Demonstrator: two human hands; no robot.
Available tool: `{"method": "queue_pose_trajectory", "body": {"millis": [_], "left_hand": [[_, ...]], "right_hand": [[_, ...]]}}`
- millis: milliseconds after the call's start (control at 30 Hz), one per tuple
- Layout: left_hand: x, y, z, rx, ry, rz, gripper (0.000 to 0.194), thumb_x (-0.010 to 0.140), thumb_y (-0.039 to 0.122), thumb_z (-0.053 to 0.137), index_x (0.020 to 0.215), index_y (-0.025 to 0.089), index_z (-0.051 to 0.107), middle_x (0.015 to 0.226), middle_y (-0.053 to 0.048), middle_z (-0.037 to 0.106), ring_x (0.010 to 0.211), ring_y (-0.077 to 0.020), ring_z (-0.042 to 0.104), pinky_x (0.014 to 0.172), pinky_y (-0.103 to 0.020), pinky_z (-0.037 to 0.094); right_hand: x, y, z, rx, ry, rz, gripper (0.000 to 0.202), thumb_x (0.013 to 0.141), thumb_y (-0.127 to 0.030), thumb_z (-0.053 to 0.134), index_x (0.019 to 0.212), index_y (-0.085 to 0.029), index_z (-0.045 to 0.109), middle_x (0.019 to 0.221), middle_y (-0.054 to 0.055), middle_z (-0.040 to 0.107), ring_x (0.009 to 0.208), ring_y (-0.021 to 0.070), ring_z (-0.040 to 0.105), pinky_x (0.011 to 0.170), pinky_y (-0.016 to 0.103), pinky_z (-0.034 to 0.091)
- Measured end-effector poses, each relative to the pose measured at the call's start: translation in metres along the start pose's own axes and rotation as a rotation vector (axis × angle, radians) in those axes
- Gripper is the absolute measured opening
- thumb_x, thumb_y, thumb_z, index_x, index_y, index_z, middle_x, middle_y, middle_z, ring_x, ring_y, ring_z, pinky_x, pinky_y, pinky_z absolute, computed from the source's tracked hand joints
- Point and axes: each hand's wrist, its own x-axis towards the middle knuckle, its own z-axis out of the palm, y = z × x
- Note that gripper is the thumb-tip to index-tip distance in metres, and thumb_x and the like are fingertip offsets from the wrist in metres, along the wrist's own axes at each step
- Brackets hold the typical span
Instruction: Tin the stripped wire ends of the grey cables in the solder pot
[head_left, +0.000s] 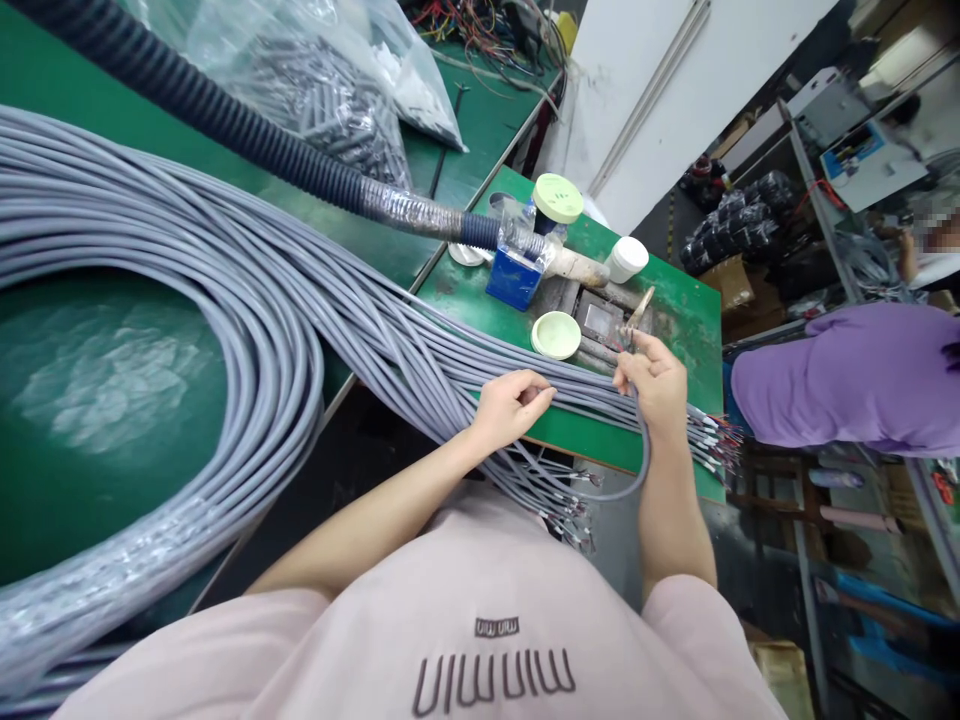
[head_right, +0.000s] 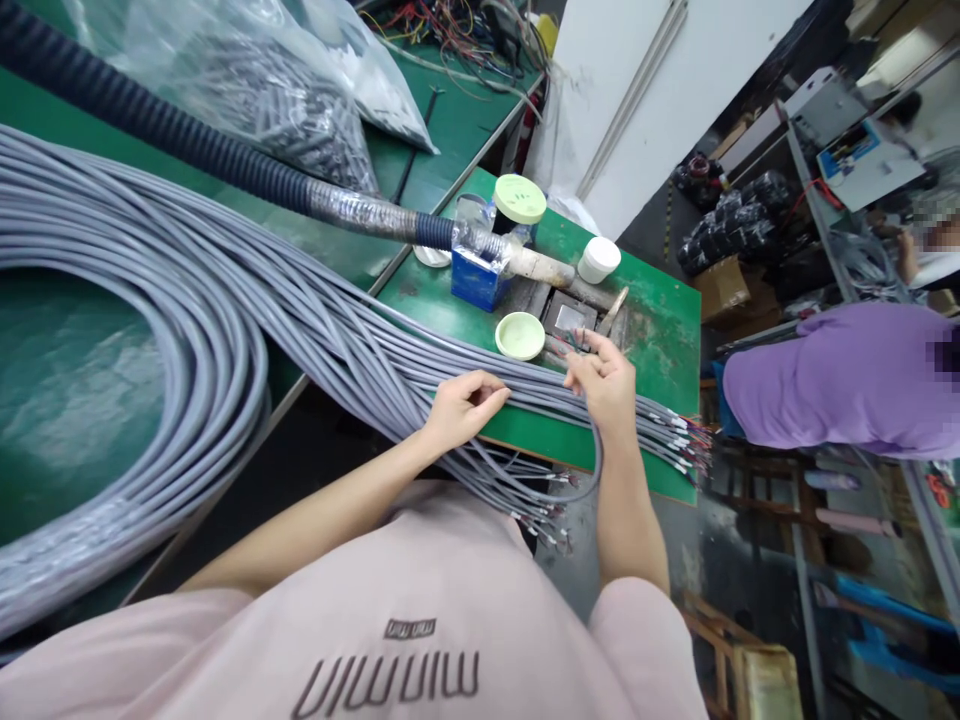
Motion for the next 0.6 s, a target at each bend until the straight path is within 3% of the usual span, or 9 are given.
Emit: {"method": "queue_pose_trajectory", "body": {"millis": [100,233,400,600], "left_hand": [[0.000,0.004,-0.002,-0.123,-0.011,-0.054,0.019,0.081,0.035,0.065,0.078,0.017,0.068,0.060,0.002,0.056,0.053,-0.0092,0.046,0.055,-0.022,0.036],[-0.002,0.022,0.000,-0.447,-0.070,-0.242,0.024,0.078,0.039,0.069,0.080,0.015,0.068,0.063,0.001,0.059,0.057,-0.0097,0.049,0.056,-0.022,0.039],[-0.010,0.045,0.009,-0.804,-0.181,-0.439,0.028,0.073,0.038,0.074,0.087,0.015,0.067,0.068,0.001,0.062,0.061,-0.0091,0.053,0.062,-0.022,0.044],[-0.014,0.056,0.013,-0.959,-0.222,-0.597,0.023,0.071,0.032,0.076,0.080,0.015,0.063,0.069,0.002,0.060,0.062,-0.0077,0.055,0.065,-0.021,0.045]], "right_hand": [[-0.037,-0.011,0.015,0.033,0.004,0.021,0.051,0.079,-0.037,0.068,0.126,-0.019,0.055,0.052,-0.006,0.059,0.043,0.0096,0.045,0.045,0.024,0.038],[-0.066,-0.009,0.030,-0.029,0.055,0.005,0.059,0.081,-0.034,0.067,0.135,-0.024,0.046,0.052,-0.009,0.054,0.047,0.0113,0.049,0.050,0.026,0.042],[-0.083,-0.006,0.038,-0.126,0.072,-0.020,0.057,0.083,-0.031,0.065,0.137,-0.025,0.046,0.054,-0.009,0.051,0.052,0.0117,0.048,0.057,0.028,0.042],[-0.091,-0.005,0.041,-0.163,0.055,-0.027,0.058,0.084,-0.029,0.061,0.139,-0.024,0.043,0.055,-0.009,0.048,0.052,0.0109,0.043,0.057,0.027,0.040]]}}
